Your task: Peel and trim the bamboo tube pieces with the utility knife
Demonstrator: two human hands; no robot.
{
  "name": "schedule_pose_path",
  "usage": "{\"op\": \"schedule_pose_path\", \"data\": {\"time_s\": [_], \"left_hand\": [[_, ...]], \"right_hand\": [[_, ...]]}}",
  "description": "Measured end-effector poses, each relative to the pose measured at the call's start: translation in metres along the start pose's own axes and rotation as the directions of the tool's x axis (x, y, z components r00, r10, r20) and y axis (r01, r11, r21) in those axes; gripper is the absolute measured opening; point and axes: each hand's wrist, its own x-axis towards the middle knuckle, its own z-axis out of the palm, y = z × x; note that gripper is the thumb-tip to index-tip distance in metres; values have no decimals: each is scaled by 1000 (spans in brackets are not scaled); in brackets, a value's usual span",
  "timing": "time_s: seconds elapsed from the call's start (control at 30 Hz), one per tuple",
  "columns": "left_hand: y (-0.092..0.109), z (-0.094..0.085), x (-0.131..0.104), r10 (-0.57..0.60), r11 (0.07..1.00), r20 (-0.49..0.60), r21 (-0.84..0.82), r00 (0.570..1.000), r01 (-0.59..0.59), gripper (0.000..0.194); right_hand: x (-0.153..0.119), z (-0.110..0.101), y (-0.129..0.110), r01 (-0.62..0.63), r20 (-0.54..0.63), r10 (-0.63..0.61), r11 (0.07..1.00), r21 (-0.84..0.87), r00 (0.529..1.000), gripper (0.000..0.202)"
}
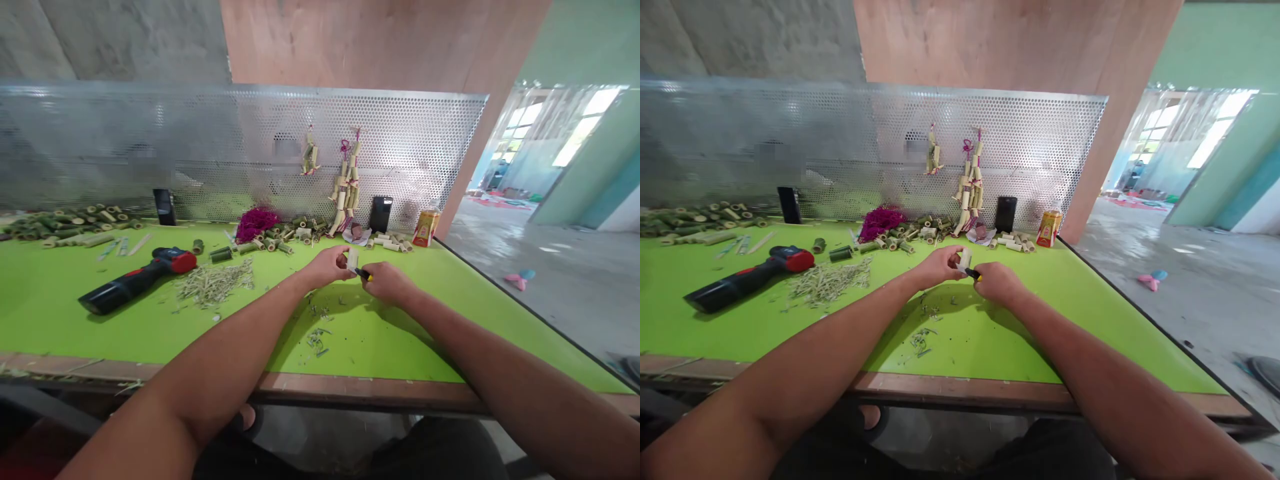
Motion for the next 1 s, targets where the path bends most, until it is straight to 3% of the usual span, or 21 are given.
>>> {"op": "schedule_pose_path", "data": {"time_s": [0.27, 0.4, 0.53, 0.57, 0.7, 0.8, 0.83, 0.9, 0.93, 1.0], "left_hand": [[8, -4, -1, 76, 987, 33, 138, 997, -80, 55], [16, -3, -5, 56, 988, 41, 138, 998, -62, 50], [24, 4, -12, 30, 999, 274, 20, 961, -37, 63], [24, 6, -12, 41, 999, 289, -3, 957, -42, 66], [15, 5, -8, 13, 1000, 102, 7, 995, -14, 70], [6, 0, -4, 10, 1000, -28, -17, 1000, -10, 81], [4, 0, -3, 16, 1000, -43, -1, 999, -16, 83], [0, 1, -1, 33, 998, -43, 50, 999, -31, 82], [-1, 2, -1, 42, 997, -38, 70, 998, -39, 82], [-4, 6, 0, 57, 994, -26, 96, 998, -54, 82]], "right_hand": [[-1, -3, 2, 13, 25, -10, 993, -121, 1000, 24], [5, -2, 10, -59, 11, 60, 997, -48, 998, 23], [17, -7, 41, -275, -25, 277, 959, 65, 961, 23], [20, -9, 49, -303, -44, 307, 950, 70, 951, 24], [22, -9, 56, -311, -76, 323, 941, 131, 943, 22], [16, -5, 43, -204, -72, 239, 925, 322, 968, 23], [13, -5, 39, -146, -55, 194, 870, 471, 980, 25], [7, -6, 33, -59, -14, 105, 661, 748, 994, 31], [4, -7, 31, -44, 11, 64, 542, 839, 998, 35], [1, -9, 29, -66, 71, 4, 397, 915, 997, 41]]}}
